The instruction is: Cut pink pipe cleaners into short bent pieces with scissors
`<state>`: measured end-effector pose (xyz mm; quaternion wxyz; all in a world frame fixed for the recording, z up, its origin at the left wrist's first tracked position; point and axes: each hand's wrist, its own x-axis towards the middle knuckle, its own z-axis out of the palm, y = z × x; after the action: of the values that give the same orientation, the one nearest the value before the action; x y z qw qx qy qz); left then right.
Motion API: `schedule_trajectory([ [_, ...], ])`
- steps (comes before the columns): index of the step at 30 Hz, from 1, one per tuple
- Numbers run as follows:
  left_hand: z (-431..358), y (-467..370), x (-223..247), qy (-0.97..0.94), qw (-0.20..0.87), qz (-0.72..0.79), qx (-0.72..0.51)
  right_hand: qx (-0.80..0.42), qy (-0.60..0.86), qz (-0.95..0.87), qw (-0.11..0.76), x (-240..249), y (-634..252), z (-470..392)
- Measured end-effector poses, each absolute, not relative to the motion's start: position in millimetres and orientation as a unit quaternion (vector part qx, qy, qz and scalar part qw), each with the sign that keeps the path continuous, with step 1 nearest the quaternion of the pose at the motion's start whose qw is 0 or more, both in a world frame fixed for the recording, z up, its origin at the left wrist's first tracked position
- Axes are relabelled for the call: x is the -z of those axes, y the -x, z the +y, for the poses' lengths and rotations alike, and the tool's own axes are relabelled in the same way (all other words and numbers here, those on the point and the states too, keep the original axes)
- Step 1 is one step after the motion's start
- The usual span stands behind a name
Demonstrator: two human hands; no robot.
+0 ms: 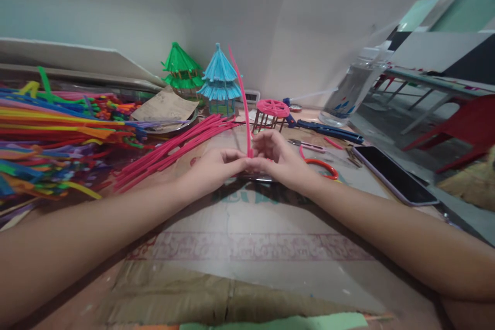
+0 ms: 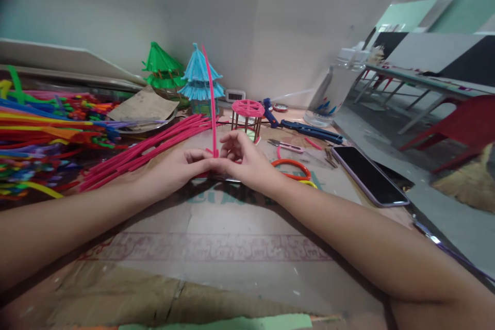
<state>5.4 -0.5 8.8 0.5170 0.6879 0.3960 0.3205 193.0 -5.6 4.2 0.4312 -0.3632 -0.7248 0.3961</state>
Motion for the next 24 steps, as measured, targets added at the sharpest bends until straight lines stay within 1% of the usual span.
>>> schedule_trajectory([
  [2, 0, -5, -6, -0.691, 0.519, 0.384, -0.325, -0.438, 0.380, -0.697, 0.423, -6, -194, -3],
  [6, 3, -5, 1, -0.714, 0.500, 0.372, -0.319, -0.455, 0.413, -0.687, 0.387, -8, -195, -1],
  [14, 0, -5, 1, -0.758, 0.454, 0.367, -0.290, -0.473, 0.412, -0.674, 0.390, -8, -193, -3],
  [21, 2, -5, 1, -0.702, 0.535, 0.343, -0.320, -0.518, 0.407, -0.645, 0.388, -11, -194, -4],
  [24, 5, -4, 4, -0.692, 0.547, 0.342, -0.324, -0.527, 0.404, -0.639, 0.387, -13, -193, -5],
])
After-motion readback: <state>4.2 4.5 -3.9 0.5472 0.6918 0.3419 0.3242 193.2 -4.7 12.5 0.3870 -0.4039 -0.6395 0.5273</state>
